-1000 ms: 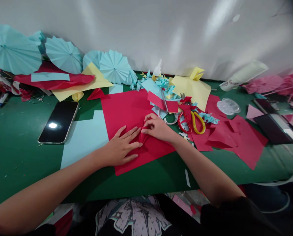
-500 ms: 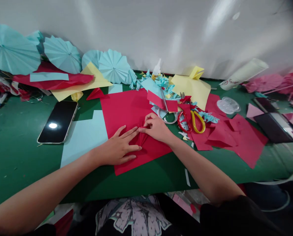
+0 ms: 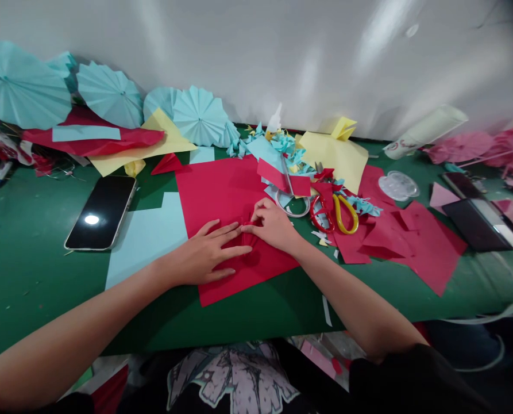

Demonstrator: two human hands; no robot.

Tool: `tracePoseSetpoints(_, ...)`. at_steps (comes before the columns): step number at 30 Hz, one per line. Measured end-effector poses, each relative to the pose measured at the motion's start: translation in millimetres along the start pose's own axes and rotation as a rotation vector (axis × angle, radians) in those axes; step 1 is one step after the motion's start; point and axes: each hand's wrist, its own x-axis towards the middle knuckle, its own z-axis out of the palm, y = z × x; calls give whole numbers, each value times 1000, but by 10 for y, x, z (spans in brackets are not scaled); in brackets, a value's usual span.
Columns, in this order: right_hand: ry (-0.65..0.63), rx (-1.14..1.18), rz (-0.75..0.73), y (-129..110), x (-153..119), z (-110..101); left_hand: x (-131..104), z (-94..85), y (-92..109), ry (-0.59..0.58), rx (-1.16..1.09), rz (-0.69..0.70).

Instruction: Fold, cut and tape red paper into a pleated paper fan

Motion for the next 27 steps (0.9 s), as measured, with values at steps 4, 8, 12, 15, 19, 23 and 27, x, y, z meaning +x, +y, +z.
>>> tracePoseSetpoints(4, -5, -25, 5, -7, -4, 4, -17, -9, -22, -39, 6, 7)
tracePoseSetpoints(8, 3, -30, 4, -6, -13, 13, -31, -42, -15, -63, -3, 11)
tracePoseSetpoints(12, 14, -43, -5, -11, -22, 18, -48, -84, -10, -77, -15, 26)
tracePoseSetpoints(15, 22, -70, -3, -20, -31, 22, -62, -105, -13, -88, -18, 49)
tracePoseSetpoints(19, 33, -90, -13, -19, -48, 43, -71, -108, 3, -82, -18, 52)
tracePoseSetpoints(23, 48, -82, -34, 11, -49, 54, -65, -99, 33, -78, 6, 32)
tracePoseSetpoints(27, -14, -35, -83, 44, -25, 7, -57, -83, 47, -74, 26, 20)
